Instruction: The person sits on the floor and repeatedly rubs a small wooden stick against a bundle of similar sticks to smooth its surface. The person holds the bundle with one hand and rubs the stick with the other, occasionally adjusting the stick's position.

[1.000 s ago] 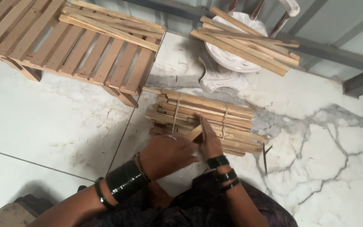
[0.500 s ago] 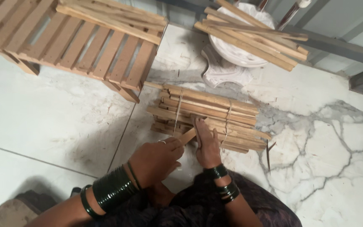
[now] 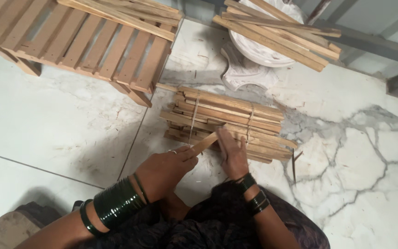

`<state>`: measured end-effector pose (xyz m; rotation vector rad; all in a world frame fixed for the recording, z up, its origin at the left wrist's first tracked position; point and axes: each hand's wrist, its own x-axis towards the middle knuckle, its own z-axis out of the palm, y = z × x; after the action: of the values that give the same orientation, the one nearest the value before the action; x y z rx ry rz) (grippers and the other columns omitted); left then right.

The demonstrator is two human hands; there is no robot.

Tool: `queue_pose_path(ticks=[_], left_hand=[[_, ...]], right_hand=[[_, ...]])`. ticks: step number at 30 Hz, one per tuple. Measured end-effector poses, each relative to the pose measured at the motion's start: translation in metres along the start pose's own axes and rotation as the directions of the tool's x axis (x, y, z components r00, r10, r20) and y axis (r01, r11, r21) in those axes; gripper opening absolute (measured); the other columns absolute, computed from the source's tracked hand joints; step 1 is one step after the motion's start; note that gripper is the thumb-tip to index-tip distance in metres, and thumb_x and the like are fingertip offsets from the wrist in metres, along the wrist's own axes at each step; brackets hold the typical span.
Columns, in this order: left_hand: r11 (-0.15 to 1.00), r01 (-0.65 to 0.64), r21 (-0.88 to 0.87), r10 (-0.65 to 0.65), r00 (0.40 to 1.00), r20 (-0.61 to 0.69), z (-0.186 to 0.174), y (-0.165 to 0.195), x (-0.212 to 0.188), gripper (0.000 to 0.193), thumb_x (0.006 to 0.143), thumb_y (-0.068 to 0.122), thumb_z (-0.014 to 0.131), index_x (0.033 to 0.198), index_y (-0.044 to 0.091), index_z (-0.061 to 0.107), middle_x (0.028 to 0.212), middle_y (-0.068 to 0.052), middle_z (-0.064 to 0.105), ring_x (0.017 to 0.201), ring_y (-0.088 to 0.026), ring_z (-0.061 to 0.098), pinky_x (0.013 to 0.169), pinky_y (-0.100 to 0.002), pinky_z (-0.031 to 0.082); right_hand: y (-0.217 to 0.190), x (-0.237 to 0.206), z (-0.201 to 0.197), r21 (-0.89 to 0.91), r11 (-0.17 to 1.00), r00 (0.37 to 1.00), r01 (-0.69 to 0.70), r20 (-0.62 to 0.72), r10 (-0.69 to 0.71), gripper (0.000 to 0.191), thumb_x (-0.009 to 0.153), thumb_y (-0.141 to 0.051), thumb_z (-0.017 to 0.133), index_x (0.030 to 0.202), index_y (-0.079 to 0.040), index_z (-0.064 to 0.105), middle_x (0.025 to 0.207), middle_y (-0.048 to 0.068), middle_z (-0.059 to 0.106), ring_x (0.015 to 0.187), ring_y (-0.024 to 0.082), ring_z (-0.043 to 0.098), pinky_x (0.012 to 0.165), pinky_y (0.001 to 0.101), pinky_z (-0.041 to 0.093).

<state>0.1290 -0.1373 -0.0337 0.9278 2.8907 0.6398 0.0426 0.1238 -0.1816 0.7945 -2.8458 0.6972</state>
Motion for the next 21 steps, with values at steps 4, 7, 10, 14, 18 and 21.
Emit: queue_pose_path(ticks=[4, 7, 10, 14, 18, 21], left_hand=[[0.999, 0.053, -0.008, -0.053, 0.995, 0.079, 0.0, -0.003, -0.001, 0.046, 0.077, 0.007, 0.066, 0.123, 0.01, 0.065, 0.135, -0.006, 0.063, 0.112, -0.028, 0.065, 0.078, -0.041, 0.057], [0.998, 0.054, -0.022, -0.053, 0.998, 0.041, -0.002, -0.006, -0.001, 0.043, 0.078, 0.004, 0.065, 0.121, 0.01, 0.066, 0.135, -0.006, 0.064, 0.12, -0.027, 0.062, 0.079, -0.041, 0.057], [0.997, 0.056, -0.046, -0.055, 0.998, 0.041, -0.002, -0.006, -0.002, 0.043, 0.077, 0.001, 0.064, 0.119, 0.009, 0.068, 0.135, -0.005, 0.065, 0.126, -0.027, 0.06, 0.08, -0.04, 0.057], [0.997, 0.062, -0.037, -0.06, 0.997, 0.044, -0.004, -0.006, -0.003, 0.043, 0.076, 0.0, 0.064, 0.118, 0.008, 0.068, 0.135, -0.005, 0.064, 0.127, -0.028, 0.059, 0.08, -0.04, 0.058], [0.991, 0.125, -0.049, -0.121, 0.989, 0.085, -0.006, -0.005, -0.003, 0.045, 0.077, 0.0, 0.063, 0.12, 0.01, 0.068, 0.137, -0.005, 0.063, 0.12, -0.027, 0.062, 0.078, -0.041, 0.058], [0.992, 0.121, -0.048, -0.118, 0.991, 0.061, -0.005, -0.003, -0.004, 0.045, 0.077, 0.002, 0.063, 0.12, 0.012, 0.069, 0.136, -0.004, 0.064, 0.115, -0.027, 0.066, 0.078, -0.041, 0.058]], right_hand=[[-0.002, 0.002, 0.002, 0.026, 0.997, 0.997, -0.069, 0.034, 0.068, 0.081, 0.083, 0.007, 0.055, 0.159, -0.016, 0.035, 0.157, 0.013, 0.044, 0.146, 0.028, 0.041, 0.122, 0.0579, 0.018], [-0.001, 0.005, 0.006, 0.097, 0.995, 1.0, 0.006, -0.029, -0.003, 0.08, 0.084, 0.01, 0.054, 0.158, -0.017, 0.038, 0.16, 0.013, 0.045, 0.149, 0.029, 0.041, 0.123, 0.0561, 0.018], [0.0, 0.008, 0.009, 0.035, 0.999, 0.999, -0.009, -0.032, 0.01, 0.084, 0.081, 0.015, 0.052, 0.158, -0.016, 0.038, 0.162, 0.013, 0.043, 0.15, 0.028, 0.039, 0.123, 0.0558, 0.017], [0.002, 0.009, 0.01, 0.172, 0.956, 0.972, -0.237, 0.051, 0.231, 0.088, 0.075, 0.014, 0.053, 0.156, -0.017, 0.037, 0.159, 0.01, 0.043, 0.146, 0.021, 0.043, 0.126, 0.0551, 0.015], [0.002, 0.006, 0.013, 0.119, 0.992, 0.998, 0.052, -0.043, -0.047, 0.089, 0.076, 0.02, 0.045, 0.158, -0.016, 0.038, 0.162, 0.012, 0.043, 0.152, 0.026, 0.036, 0.125, 0.0572, 0.014], [0.003, 0.005, 0.017, 0.151, 0.988, 0.998, 0.006, -0.065, 0.004, 0.084, 0.081, 0.017, 0.047, 0.157, -0.016, 0.039, 0.161, 0.01, 0.045, 0.152, 0.025, 0.037, 0.124, 0.0565, 0.013]])
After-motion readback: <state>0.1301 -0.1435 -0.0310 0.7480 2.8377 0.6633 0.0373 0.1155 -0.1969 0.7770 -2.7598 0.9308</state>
